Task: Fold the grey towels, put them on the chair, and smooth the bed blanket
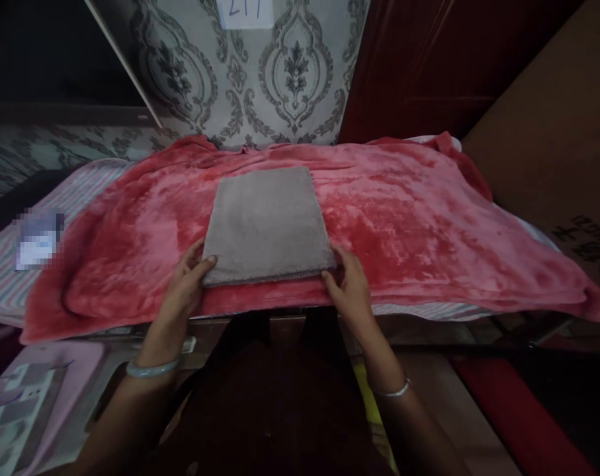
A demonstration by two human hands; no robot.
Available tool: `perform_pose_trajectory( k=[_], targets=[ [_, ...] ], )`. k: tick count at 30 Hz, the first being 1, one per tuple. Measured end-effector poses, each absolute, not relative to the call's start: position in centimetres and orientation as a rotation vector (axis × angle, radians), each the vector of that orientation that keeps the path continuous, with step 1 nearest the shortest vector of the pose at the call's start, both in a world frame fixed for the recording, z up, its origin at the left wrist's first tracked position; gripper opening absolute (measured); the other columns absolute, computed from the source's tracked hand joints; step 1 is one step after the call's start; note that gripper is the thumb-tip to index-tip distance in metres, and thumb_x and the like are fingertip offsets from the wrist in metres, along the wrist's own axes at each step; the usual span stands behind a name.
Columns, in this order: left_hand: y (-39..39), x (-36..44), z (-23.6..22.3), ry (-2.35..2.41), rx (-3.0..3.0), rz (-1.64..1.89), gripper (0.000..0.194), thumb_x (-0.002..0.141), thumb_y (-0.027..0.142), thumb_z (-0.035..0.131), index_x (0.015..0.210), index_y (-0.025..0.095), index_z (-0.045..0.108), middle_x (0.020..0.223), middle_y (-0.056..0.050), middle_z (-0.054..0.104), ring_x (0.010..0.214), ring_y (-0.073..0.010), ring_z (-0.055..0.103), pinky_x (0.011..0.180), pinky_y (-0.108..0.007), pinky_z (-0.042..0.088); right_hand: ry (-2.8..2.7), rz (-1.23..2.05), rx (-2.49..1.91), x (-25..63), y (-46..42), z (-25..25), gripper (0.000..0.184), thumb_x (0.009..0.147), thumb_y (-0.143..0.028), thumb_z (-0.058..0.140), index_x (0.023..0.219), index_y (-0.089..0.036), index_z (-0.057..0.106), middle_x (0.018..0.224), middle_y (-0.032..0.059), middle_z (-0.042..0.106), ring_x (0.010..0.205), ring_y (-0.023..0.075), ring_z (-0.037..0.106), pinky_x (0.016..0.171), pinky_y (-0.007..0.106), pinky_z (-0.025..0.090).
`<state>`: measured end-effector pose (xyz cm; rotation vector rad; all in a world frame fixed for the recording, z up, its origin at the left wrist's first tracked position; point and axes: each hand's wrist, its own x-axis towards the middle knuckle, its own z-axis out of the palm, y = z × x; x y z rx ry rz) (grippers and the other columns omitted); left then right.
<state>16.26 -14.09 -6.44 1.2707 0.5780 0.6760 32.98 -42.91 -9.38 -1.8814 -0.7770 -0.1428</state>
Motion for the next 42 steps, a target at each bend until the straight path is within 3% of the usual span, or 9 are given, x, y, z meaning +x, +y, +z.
perform_pose_trajectory(
  k=[2,5,16,24,29,36,42],
  targets=[
    [-14.2,16.2,-6.8,0.581,1.295,0.713,0.061,0.068,0.037,0.088,0.124,0.026,0.068,0.11,-0.006,0.076,0.102,-0.0248,0.071,0.087,-0.035,0.059,-0.921,-0.393,-2.025,32.6,-42.6,-9.3,0.046,0.092,-0.038,0.063,0.137,-0.026,0.062,0.139,0.0142,0.059,0.129,0.0334,0.054,0.11,0.059,0.046],
    [-14.0,16.4,-6.7,0.593,1.29,0.7,0.059,0.067,0.038,0.088,0.121,0.025,0.069,0.115,-0.007,0.076,0.108,-0.0262,0.07,0.09,-0.036,0.059,-1.1,-0.483,-2.09,32.3,-41.8,-9.3,0.044,0.095,-0.036,0.06,0.138,-0.027,0.061,0.145,0.0137,0.055,0.135,0.0345,0.049,0.114,0.06,0.04],
    [-12.1,18.6,-4.7,0.609,1.219,0.558,0.059,0.06,0.032,0.09,0.115,0.022,0.07,0.108,-0.008,0.077,0.098,-0.0284,0.073,0.078,-0.036,0.062,-1.255,-0.527,-2.086,32.5,-39.6,-10.1,0.048,0.099,-0.028,0.051,0.146,-0.027,0.058,0.143,0.011,0.062,0.136,0.0315,0.051,0.115,0.058,0.039],
    [-11.9,20.6,-3.3,0.515,1.227,0.712,0.075,0.062,0.02,0.085,0.134,0.025,0.063,0.103,-0.008,0.076,0.104,-0.0321,0.072,0.081,-0.038,0.06,-1.231,-0.518,-2.133,31.8,-39.5,-10.1,0.046,0.099,-0.028,0.053,0.145,-0.028,0.06,0.146,0.0104,0.059,0.139,0.0308,0.048,0.117,0.057,0.038],
    [-11.4,20.1,-4.7,0.56,1.242,0.676,0.072,0.061,0.018,0.082,0.131,0.025,0.065,0.104,-0.007,0.077,0.1,-0.0293,0.073,0.078,-0.035,0.059,-1.183,-0.521,-2.189,30.9,-39.2,-10.5,0.052,0.098,-0.021,0.05,0.149,-0.031,0.056,0.151,0.0098,0.056,0.142,0.0312,0.045,0.116,0.058,0.037],
    [-10.8,19.4,-6.3,0.595,1.216,0.626,0.078,0.06,0.028,0.088,0.133,0.024,0.062,0.103,-0.008,0.077,0.097,-0.0285,0.073,0.079,-0.037,0.058,-1.223,-0.475,-2.239,30.3,-38.4,-9.6,0.052,0.094,-0.022,0.057,0.146,-0.027,0.059,0.151,0.0126,0.056,0.142,0.0337,0.046,0.12,0.067,0.022],
    [-11.0,19.7,-5.4,0.57,1.204,0.626,0.072,0.059,0.029,0.089,0.127,0.024,0.065,0.118,-0.01,0.075,0.102,-0.0287,0.072,0.083,-0.036,0.06,-1.321,-0.448,-2.153,29.9,-36.6,-8.9,0.051,0.094,-0.02,0.055,0.144,-0.028,0.061,0.15,0.0101,0.059,0.14,0.0305,0.05,0.12,0.062,0.029]
  ],
)
